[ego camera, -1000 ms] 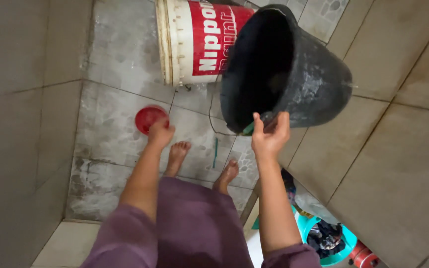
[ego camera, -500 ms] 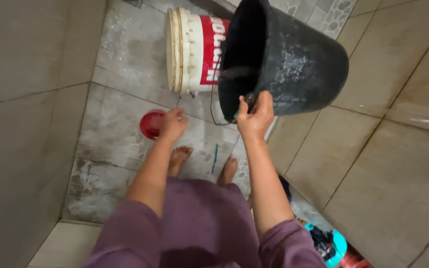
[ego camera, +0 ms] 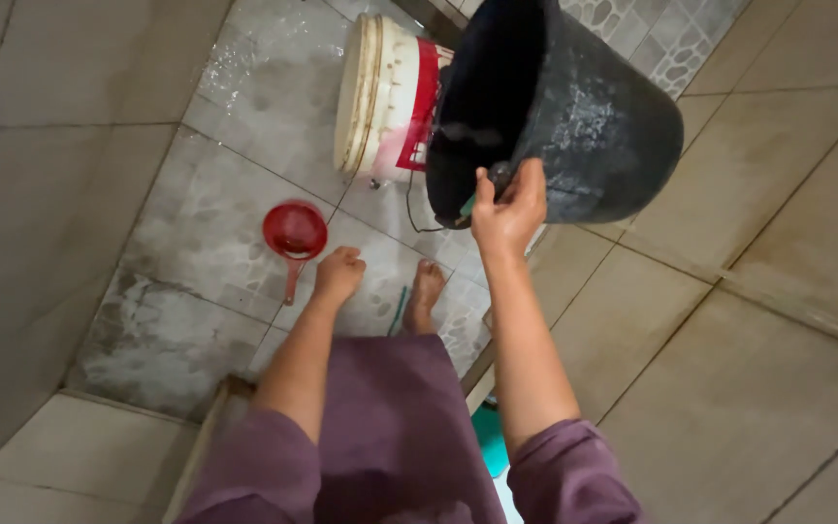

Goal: Scrubbing and rinsing a large plastic bucket with a brush and water.

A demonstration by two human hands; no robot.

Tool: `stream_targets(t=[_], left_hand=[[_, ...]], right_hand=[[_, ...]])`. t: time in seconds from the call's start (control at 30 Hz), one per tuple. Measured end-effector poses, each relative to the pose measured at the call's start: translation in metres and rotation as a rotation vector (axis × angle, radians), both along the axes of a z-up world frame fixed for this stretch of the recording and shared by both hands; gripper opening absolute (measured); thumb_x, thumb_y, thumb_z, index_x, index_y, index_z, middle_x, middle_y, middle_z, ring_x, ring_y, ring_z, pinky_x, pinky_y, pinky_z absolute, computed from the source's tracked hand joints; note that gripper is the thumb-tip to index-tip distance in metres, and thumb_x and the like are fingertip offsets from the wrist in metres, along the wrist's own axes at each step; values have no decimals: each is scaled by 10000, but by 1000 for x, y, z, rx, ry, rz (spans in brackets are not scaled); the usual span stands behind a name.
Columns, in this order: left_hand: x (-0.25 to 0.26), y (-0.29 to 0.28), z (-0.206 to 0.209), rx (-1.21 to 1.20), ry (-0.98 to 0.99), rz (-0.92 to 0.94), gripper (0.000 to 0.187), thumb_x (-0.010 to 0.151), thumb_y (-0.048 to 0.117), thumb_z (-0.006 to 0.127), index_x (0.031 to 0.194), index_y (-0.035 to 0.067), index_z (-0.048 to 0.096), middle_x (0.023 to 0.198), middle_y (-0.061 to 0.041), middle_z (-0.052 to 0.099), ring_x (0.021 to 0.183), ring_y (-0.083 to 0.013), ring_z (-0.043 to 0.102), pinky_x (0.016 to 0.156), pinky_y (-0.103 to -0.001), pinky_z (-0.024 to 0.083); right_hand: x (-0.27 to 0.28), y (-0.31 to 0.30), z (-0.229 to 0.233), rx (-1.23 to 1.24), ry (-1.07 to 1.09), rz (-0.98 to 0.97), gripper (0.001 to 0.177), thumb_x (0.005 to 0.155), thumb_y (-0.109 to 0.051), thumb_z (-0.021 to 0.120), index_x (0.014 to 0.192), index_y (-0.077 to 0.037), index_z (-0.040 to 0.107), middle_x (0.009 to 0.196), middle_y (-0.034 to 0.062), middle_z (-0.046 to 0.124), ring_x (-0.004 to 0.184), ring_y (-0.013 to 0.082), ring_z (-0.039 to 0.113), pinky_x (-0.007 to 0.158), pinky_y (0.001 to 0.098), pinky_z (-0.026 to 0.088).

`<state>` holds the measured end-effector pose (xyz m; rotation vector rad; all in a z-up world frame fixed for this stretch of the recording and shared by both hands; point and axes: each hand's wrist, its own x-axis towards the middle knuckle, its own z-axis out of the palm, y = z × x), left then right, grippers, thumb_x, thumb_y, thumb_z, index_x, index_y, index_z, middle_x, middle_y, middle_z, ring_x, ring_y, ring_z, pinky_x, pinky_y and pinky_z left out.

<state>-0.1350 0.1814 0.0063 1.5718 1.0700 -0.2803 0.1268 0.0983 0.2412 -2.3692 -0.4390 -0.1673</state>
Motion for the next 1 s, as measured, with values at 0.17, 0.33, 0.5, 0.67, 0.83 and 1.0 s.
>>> stream_targets(t=[0.17, 0.33, 0.5, 0.67, 0.83, 1.0], left_hand=[[-19, -9, -10, 7, 71, 61, 346, 838, 209, 674, 1150, 67, 725, 1048, -164, 760, 990, -292, 730, 899, -378, 563], [-26, 6, 0, 56, 75, 88, 324, 826, 197, 679, 1118, 65, 729, 1028, -156, 757, 971, -294, 727, 885, -381, 556], [-28, 21, 14, 63, 58, 92, 346, 827, 158, 668, 1157, 61, 703, 1014, -168, 758, 919, -305, 728, 824, -396, 563], [-33, 12, -11, 64, -2, 156, 306, 850, 167, 664, 1130, 57, 719, 1000, -166, 763, 914, -291, 743, 834, -386, 578], [-28, 10, -7, 59, 47, 133, 313, 833, 199, 697, 1114, 64, 726, 971, -159, 763, 922, -290, 740, 847, -385, 569], [-35, 8, -8, 39, 18, 118, 309, 837, 212, 683, 1112, 74, 720, 975, -133, 770, 919, -288, 739, 846, -391, 571]], right_hand=[[-2, 22, 11, 4, 5, 72, 443, 847, -122, 856, 875, -20, 426, 767, 100, 407, 636, 256, 404, 554, 376, 371], [-5, 47, 10, 5, -24, 154, 415, 858, -99, 841, 889, -18, 435, 797, 104, 422, 653, 259, 426, 562, 381, 381], [-11, 56, 14, -14, -69, 241, 382, 853, -70, 823, 913, -15, 450, 829, 112, 429, 685, 268, 433, 592, 386, 395], [-28, 54, 32, 5, -40, 231, 415, 857, -82, 845, 884, -18, 436, 797, 103, 415, 649, 251, 417, 559, 371, 379], [-44, 59, 33, 21, -4, 211, 422, 852, -90, 849, 864, -22, 433, 775, 97, 406, 607, 235, 408, 532, 366, 364], [-54, 65, 27, 13, -31, 285, 365, 870, -85, 823, 896, -24, 463, 821, 113, 449, 623, 263, 446, 545, 381, 383]])
